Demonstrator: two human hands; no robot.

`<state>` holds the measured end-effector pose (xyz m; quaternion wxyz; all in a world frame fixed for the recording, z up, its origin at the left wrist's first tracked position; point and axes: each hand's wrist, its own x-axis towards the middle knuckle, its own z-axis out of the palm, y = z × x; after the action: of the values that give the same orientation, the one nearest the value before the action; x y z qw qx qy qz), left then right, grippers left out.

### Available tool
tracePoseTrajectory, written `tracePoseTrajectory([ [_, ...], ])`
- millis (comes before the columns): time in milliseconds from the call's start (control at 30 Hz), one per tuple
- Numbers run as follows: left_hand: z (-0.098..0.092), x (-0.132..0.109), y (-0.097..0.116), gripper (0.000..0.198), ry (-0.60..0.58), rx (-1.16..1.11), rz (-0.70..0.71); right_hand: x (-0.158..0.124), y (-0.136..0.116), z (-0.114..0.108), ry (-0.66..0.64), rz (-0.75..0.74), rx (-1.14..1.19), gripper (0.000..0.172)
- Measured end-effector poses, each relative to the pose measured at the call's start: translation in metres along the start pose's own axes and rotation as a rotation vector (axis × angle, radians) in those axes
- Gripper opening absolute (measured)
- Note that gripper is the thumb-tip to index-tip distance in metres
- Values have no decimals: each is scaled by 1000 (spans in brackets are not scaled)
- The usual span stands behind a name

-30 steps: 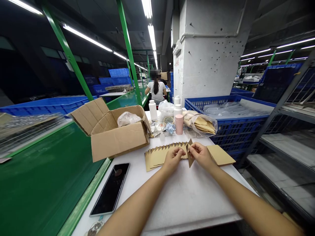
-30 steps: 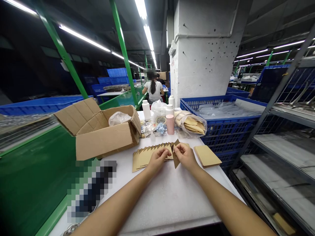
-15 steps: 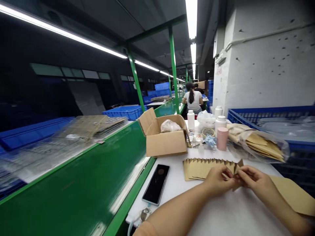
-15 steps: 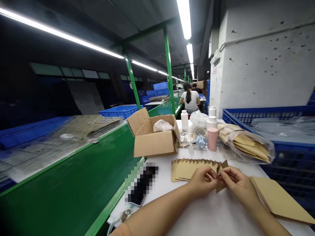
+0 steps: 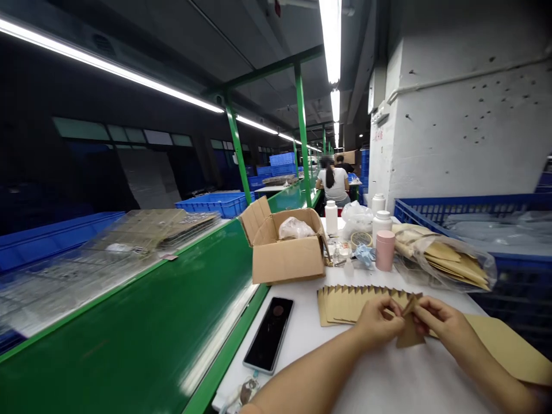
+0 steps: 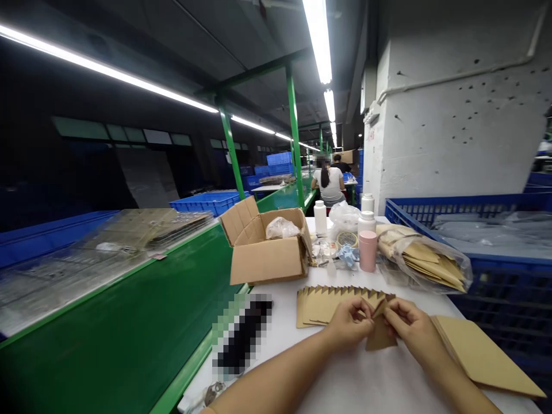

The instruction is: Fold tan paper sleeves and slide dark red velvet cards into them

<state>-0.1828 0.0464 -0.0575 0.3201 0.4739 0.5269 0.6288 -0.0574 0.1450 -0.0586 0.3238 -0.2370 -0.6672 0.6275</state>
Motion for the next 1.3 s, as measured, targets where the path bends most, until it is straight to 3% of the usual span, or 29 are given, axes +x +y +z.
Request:
tracePoseTrajectory([
  [200,-4,6,9,20,-53,-150,53,-4,-28,7,8,-31,-8,31],
  [367,-5,9,10,19,-89,-178,28,-2,-35,8,24,-18,16,31],
  [633,-1,7,21,25,-206,56,70,-5,-39,8,3,-45,-14,32],
  [867,-3,5,21,27,-205,183,135,-5,-38,5,40,-68,7,29],
  [1000,-3,4,18,30,-200,189,132,-7,-36,6,122,-113,-170,29],
  [1167,-2,4,17,35,-143,176,127,-9,-43,4,423,-495,-626,16],
  [1233,-1,3,17,35,-144,160,114,-10,-46,3,383,-546,-685,16],
  [1300,-1,3,18,33,-143,153,110,-10,-46,3,294,-468,-629,9],
])
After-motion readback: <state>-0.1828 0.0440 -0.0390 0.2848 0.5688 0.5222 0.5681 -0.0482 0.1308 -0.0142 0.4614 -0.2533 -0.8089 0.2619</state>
